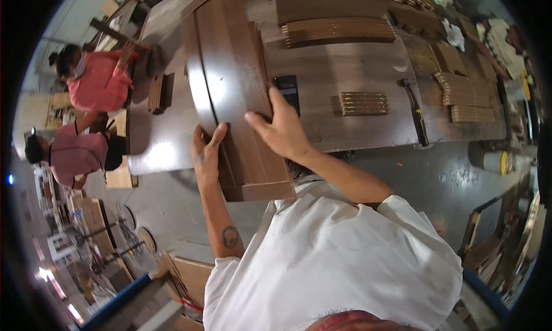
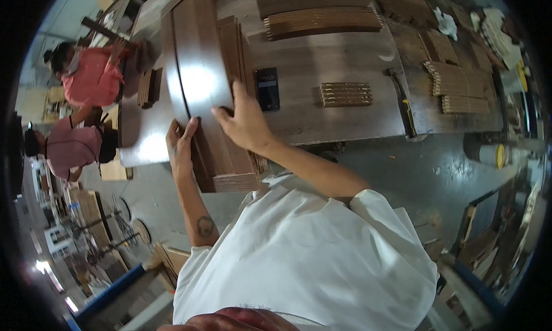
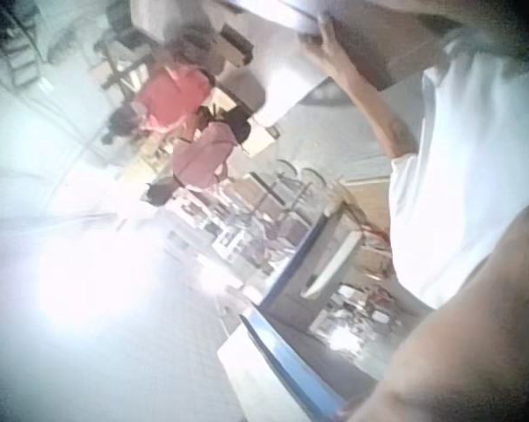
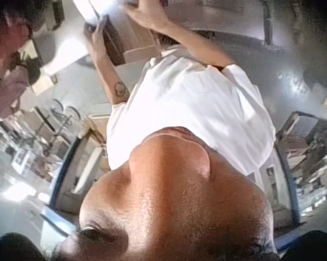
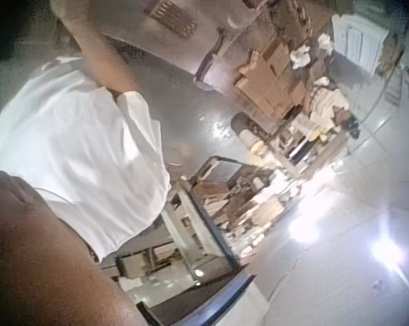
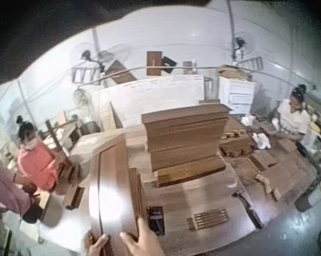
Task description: The person assembles wooden panels by fitting wooden pieces together with dowels, tapping them into place with a hammer, and securing them using a power tool.
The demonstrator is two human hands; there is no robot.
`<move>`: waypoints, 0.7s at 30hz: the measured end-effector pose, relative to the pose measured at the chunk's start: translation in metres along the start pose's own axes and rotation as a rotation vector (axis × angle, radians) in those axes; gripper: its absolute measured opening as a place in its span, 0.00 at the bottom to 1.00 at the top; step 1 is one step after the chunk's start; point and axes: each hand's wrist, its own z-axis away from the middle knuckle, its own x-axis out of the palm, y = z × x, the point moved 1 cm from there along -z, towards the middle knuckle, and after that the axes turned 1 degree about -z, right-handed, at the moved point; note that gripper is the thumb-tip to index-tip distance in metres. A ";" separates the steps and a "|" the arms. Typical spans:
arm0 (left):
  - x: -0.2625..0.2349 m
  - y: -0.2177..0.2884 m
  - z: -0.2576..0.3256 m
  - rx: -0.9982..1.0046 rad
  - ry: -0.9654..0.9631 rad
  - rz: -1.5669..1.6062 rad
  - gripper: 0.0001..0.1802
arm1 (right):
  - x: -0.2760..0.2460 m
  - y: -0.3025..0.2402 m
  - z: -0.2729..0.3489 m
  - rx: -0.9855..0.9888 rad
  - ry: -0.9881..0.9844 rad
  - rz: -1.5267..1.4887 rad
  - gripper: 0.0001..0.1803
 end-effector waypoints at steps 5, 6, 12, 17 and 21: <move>-0.019 -0.014 -0.020 0.021 0.033 -0.209 0.22 | 0.024 0.024 0.003 -0.150 -0.018 0.062 0.48; -0.022 -0.018 -0.029 -0.017 0.022 -0.384 0.26 | 0.025 0.038 0.005 -0.153 0.002 0.229 0.48; -0.027 -0.115 -0.046 0.053 -0.120 -0.423 0.40 | 0.043 0.105 0.043 -0.079 -0.079 0.504 0.52; -0.015 -0.083 -0.031 -0.036 -0.069 -0.642 0.47 | 0.047 0.114 0.047 -0.044 -0.180 0.391 0.55; -0.013 -0.071 -0.029 -0.095 -0.040 -0.596 0.37 | 0.049 0.109 0.045 -0.015 -0.199 0.415 0.55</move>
